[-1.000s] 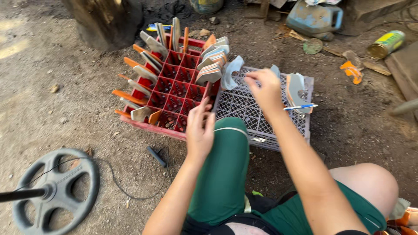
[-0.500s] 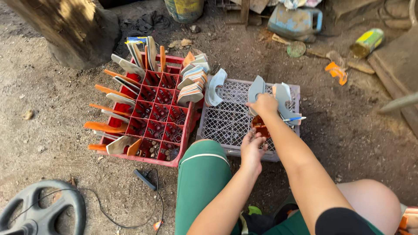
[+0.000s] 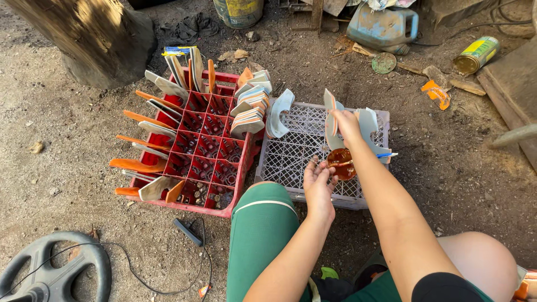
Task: The person sits on the ground and uses a small brush to apply orange paint to curved shoe sole parts. They pick up each part from a white crate, paint it, and place it into a red crate to dry.
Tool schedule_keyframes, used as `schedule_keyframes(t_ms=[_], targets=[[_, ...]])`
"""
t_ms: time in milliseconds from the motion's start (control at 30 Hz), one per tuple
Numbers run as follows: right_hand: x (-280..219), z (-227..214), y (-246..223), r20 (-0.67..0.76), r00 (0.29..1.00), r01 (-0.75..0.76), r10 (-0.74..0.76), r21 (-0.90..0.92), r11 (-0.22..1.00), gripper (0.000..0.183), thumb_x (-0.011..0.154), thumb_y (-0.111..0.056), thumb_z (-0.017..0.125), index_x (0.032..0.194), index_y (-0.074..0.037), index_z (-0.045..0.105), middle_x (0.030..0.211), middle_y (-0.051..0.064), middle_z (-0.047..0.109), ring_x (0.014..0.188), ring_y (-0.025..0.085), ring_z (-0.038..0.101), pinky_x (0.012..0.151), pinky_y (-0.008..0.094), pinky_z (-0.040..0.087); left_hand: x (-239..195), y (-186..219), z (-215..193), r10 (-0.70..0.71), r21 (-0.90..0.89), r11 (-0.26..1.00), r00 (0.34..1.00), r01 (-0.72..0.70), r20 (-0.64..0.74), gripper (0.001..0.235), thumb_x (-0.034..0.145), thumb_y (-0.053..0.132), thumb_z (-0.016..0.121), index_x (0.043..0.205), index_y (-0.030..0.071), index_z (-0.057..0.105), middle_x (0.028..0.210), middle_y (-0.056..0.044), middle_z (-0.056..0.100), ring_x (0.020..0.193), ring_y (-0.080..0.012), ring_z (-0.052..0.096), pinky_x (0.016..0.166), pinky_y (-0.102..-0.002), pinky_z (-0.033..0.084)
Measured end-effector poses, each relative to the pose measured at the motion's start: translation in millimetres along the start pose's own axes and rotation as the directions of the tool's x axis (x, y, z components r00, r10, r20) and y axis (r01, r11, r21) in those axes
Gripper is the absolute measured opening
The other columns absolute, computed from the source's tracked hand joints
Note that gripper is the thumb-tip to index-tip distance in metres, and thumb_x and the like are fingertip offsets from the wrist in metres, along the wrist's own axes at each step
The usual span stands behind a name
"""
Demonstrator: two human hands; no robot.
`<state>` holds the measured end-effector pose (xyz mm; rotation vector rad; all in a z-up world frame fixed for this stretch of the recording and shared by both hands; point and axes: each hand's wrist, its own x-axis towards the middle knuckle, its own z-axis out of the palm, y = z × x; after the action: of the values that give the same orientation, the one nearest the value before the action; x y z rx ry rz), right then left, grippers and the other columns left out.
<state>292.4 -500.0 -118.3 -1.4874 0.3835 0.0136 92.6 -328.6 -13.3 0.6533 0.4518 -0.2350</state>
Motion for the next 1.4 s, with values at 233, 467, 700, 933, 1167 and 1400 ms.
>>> schedule_keyframes(t_ms=[233, 467, 700, 933, 1167, 1400], targets=[[-81, 13, -35, 0.296, 0.951, -0.059, -0.088, 0.455, 0.889, 0.034, 0.1, -0.028, 0.054, 0.12, -0.002, 0.062, 0.1, 0.012, 0.07, 0.093, 0.025, 0.072, 0.089, 0.041, 0.057, 8, 34, -4, 0.23, 0.078, 0.97, 0.973, -0.229, -0.002, 0.047, 0.097, 0.002, 0.055, 0.143, 0.01, 0.049, 0.124, -0.001, 0.057, 0.105, -0.011, 0.061, 0.083, -0.025, 0.051], [-166, 47, 46, 0.134, 0.972, -0.233, 0.195, 0.398, 0.888, 0.023, 0.098, -0.027, 0.063, 0.111, -0.008, 0.066, 0.097, 0.004, 0.07, 0.084, 0.016, 0.067, 0.072, 0.034, 0.053, 28, 14, -28, 0.405, 0.158, 0.9, 0.913, -0.407, 0.046, 0.048, 0.099, 0.005, 0.056, 0.146, 0.006, 0.05, 0.128, -0.007, 0.057, 0.114, -0.0149, 0.057, 0.093, -0.027, 0.05], [-207, 42, 81, 0.115, 0.993, -0.036, 0.005, 0.268, 0.963, 0.017, 0.101, -0.019, 0.069, 0.11, -0.005, 0.067, 0.097, 0.002, 0.065, 0.086, 0.011, 0.059, 0.073, 0.027, 0.046, 75, -32, -83, 0.174, 0.443, 0.888, 0.982, -0.123, -0.076, 0.046, 0.1, 0.032, 0.066, 0.124, -0.006, 0.063, 0.102, -0.006, 0.06, 0.09, -0.0153, 0.056, 0.077, -0.03, 0.046], [-239, 16, 56, 0.139, 0.99, -0.035, -0.02, 0.38, 0.924, 0.019, 0.095, -0.016, 0.069, 0.111, -0.006, 0.065, 0.104, 0.002, 0.068, 0.1, 0.01, 0.064, 0.092, 0.027, 0.049, 72, -54, -92, 0.074, 0.358, 0.922, 0.975, -0.147, 0.211, 0.039, 0.099, 0.034, 0.064, 0.109, -0.003, 0.076, 0.089, -0.002, 0.071, 0.077, -0.0102, 0.059, 0.07, -0.027, 0.048], [-292, 5, 25, -0.003, 0.989, 0.142, -0.145, 0.217, 0.966, 0.022, 0.099, -0.018, 0.065, 0.114, -0.002, 0.064, 0.102, 0.006, 0.069, 0.094, 0.013, 0.065, 0.087, 0.031, 0.052, 30, -32, -86, 0.026, 0.599, 0.787, 0.978, -0.149, 0.209, 0.058, 0.105, 0.039, 0.058, 0.141, -0.007, 0.052, 0.133, -0.016, 0.062, 0.121, -0.0195, 0.058, 0.104, -0.032, 0.045], [-365, -50, 37, -0.454, 0.627, 0.728, -0.633, 0.052, 0.683, 0.024, 0.108, -0.03, 0.048, 0.118, -0.008, 0.047, 0.101, 0.011, 0.071, 0.092, 0.02, 0.07, 0.09, 0.037, 0.057, 7, -5, -71, 0.095, 0.602, 0.773, 0.974, -0.202, 0.205, 0.067, 0.101, 0.034, 0.056, 0.156, 0.002, 0.036, 0.153, -0.019, 0.051, 0.14, -0.0266, 0.05, 0.114, -0.036, 0.039]])
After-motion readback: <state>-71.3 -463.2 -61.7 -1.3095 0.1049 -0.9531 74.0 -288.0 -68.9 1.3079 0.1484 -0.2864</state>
